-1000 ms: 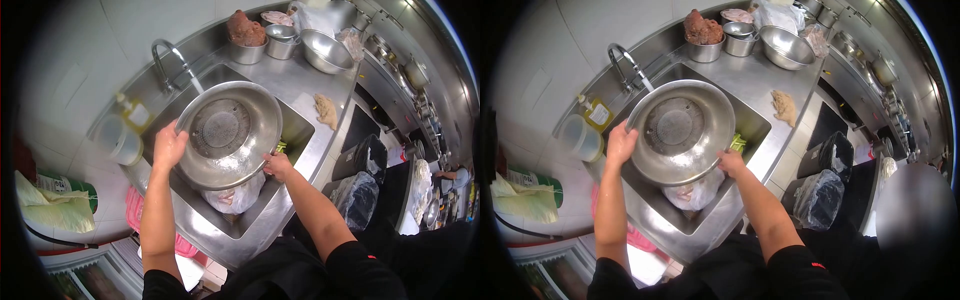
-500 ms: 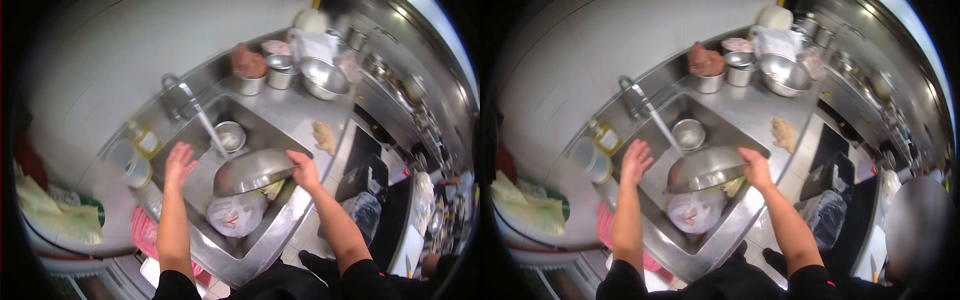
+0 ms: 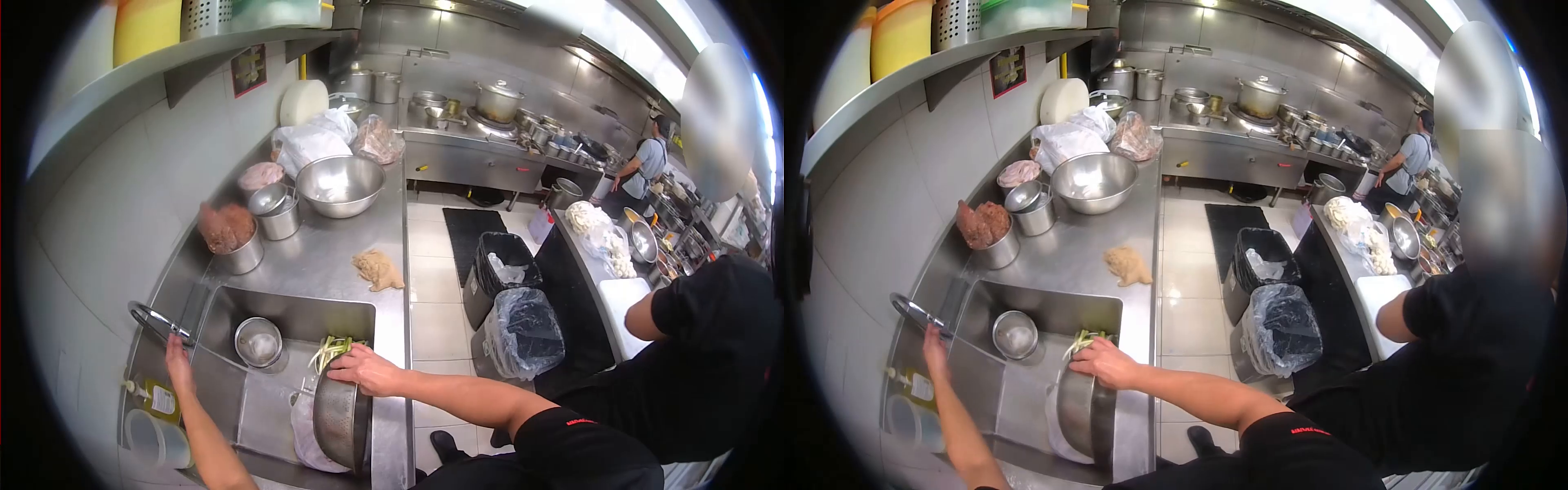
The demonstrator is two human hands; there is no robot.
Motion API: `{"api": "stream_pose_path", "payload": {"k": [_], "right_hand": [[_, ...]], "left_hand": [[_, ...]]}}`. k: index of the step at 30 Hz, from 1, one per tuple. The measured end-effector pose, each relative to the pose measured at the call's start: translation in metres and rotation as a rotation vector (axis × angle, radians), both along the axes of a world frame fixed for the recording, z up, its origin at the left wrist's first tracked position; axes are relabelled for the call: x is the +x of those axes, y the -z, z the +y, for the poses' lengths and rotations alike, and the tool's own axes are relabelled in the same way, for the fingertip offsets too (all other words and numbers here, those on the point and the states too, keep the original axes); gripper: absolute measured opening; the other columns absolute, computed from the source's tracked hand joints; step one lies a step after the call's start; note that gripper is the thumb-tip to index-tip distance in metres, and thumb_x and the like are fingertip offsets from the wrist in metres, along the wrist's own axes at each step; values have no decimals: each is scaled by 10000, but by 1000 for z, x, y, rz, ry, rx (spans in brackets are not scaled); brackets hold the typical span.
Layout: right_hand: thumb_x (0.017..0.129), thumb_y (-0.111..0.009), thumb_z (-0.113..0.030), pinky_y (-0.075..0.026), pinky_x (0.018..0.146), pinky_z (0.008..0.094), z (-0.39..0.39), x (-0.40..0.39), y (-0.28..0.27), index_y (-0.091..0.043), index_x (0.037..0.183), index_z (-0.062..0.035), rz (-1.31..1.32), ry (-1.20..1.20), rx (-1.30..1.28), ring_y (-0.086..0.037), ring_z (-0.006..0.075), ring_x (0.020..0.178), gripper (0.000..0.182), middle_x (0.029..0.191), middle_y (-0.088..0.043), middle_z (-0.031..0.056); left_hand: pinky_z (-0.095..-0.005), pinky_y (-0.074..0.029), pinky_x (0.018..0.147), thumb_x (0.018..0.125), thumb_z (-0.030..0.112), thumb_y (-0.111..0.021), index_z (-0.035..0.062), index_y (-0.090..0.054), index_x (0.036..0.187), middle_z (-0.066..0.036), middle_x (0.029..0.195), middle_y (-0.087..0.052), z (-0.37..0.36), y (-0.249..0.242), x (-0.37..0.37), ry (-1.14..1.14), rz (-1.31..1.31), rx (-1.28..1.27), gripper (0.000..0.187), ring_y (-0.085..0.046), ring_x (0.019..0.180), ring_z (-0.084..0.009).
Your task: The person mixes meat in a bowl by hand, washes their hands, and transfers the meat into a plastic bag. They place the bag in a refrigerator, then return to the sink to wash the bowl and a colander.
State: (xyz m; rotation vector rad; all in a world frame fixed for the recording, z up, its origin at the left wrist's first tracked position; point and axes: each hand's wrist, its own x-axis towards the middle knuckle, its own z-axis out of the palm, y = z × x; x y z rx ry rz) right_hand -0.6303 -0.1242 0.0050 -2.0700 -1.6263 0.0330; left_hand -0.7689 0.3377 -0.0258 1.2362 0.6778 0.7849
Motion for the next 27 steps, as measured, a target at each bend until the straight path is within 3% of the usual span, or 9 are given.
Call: {"api": "stream_pose_path", "payload": {"k": [4, 8, 10, 14, 15, 18, 19, 22, 27], "right_hand": [[728, -617, 19, -363, 1022, 431, -3, 17, -14, -620, 1207, -101, 122, 101, 142, -534, 288, 1143, 495, 1206, -601, 103], [791, -612, 51, -464, 964, 378, -18, 57, -32, -646, 1188, -120, 193, 307, 429, -589, 298, 1108, 434, 1192, -620, 135], [767, -546, 124, -468, 958, 347, -33, 79, -48, -636, 1191, -71, 348, 391, 527, -585, 285, 1127, 475, 1214, -608, 143], [789, -475, 173, -467, 960, 307, -57, 137, -43, -616, 1226, -46, 875, 385, 663, -576, 249, 1148, 509, 1254, -583, 145], [827, -536, 98, -449, 984, 313, -71, 143, -61, -593, 1260, -46, 865, 384, 621, -566, 256, 1154, 460, 1278, -562, 150], [832, -649, -54, -402, 1039, 348, -96, 182, -88, -500, 1356, -62, 547, 436, 575, -504, 291, 1226, 545, 1331, -509, 171], [823, -716, -237, -351, 1080, 373, -108, 197, -101, -387, 1429, -66, 451, 455, 580, -417, 314, 1302, 711, 1392, -435, 190], [815, -732, -322, -362, 1072, 402, -147, 244, -117, -348, 1448, -76, 227, 516, 607, -404, 318, 1304, 780, 1405, -406, 184], [867, -672, -339, -500, 891, 379, -231, 298, -90, -622, 1164, -55, 320, 606, 452, -615, 286, 1026, 413, 1144, -616, 166]], "left_hand": [[-404, -341, 1057, 922, 469, -574, 60, -338, 1463, -104, 1458, -424, -55, -34, -22, 368, 352, 178, 718, -384, 1347, -253], [-422, -424, 981, 640, 693, -739, 100, -283, 1494, -109, 1466, -407, -134, -41, -43, 805, 254, 162, 1134, -432, 1315, -274], [-391, -423, 987, 617, 635, -786, 101, -247, 1506, -117, 1462, -402, -179, -45, -34, 880, 1, 138, 1169, -446, 1302, -273], [-400, -415, 1014, 781, 226, -750, 62, -247, 1497, -109, 1414, -447, -248, -71, 18, 532, 52, 615, 890, -489, 1238, -227], [-390, -485, 931, 853, 113, -670, 49, -324, 1455, -113, 1360, -488, -237, -38, 40, 536, 28, 614, 698, -520, 1173, -213], [-375, -546, 806, 892, 141, -616, 17, -386, 1396, -131, 1285, -524, -232, 13, 111, 342, 193, 359, 567, -540, 1110, -227], [-377, -554, 766, 896, 176, -614, 10, -403, 1372, -138, 1268, -527, -248, 3, 135, 223, 159, 276, 546, -545, 1093, -235], [-393, -567, 676, 898, 276, -608, -2, -447, 1311, -157, 1232, -530, -300, -27, 210, -5, 121, 53, 523, -556, 1052, -256], [-383, -535, 592, 897, 332, -556, -2, -551, 1142, -142, 965, -637, -304, -38, 338, 113, -8, -229, 415, -632, 770, -262]]}}
